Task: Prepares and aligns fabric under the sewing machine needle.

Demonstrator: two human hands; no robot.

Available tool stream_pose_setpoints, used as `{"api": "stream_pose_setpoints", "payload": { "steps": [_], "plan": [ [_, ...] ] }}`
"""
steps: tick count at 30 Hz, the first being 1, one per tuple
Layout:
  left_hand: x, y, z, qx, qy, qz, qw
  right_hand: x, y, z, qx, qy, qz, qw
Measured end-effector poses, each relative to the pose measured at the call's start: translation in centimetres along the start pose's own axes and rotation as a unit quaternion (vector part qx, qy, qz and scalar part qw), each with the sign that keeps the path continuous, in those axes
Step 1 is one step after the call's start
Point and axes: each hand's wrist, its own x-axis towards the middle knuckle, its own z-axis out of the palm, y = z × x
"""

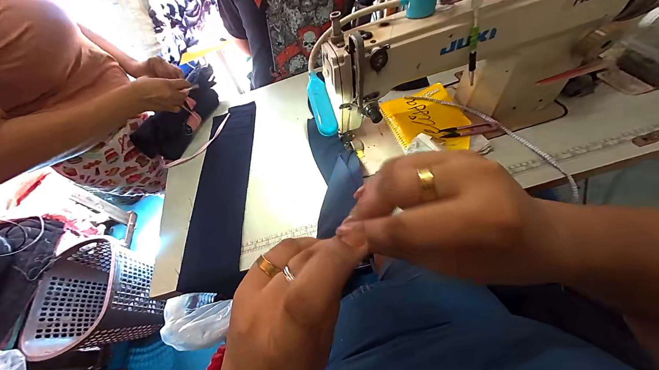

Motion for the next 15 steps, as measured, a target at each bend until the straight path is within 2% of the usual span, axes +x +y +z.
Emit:
{"api": "stream_pose_setpoints", "payload": {
  "steps": [4, 8, 11, 15],
  "plan": [
    [-0.8, 0.5, 0.0, -0.01, -0.08, 0.057, 0.995, -3.9, -2.5, 0.0, -0.074, -0.012, -0.031, 0.997],
    [-2.1, -0.2, 1.2, -0.1, -0.143, 0.076, 0.982, -7.3, -4.2, 0.3, -0.078, -0.058, -0.016, 0.995],
    [-3.1, -1.8, 3.1, -0.136, -0.165, 0.02, 0.977, -9.0, -5.1, 0.6, -0.085, -0.085, -0.011, 0.993],
    [-3.8, -4.8, 6.5, -0.129, -0.177, -0.124, 0.968, -10.2, -5.5, 0.7, -0.063, -0.108, -0.018, 0.992]
  ]
}}
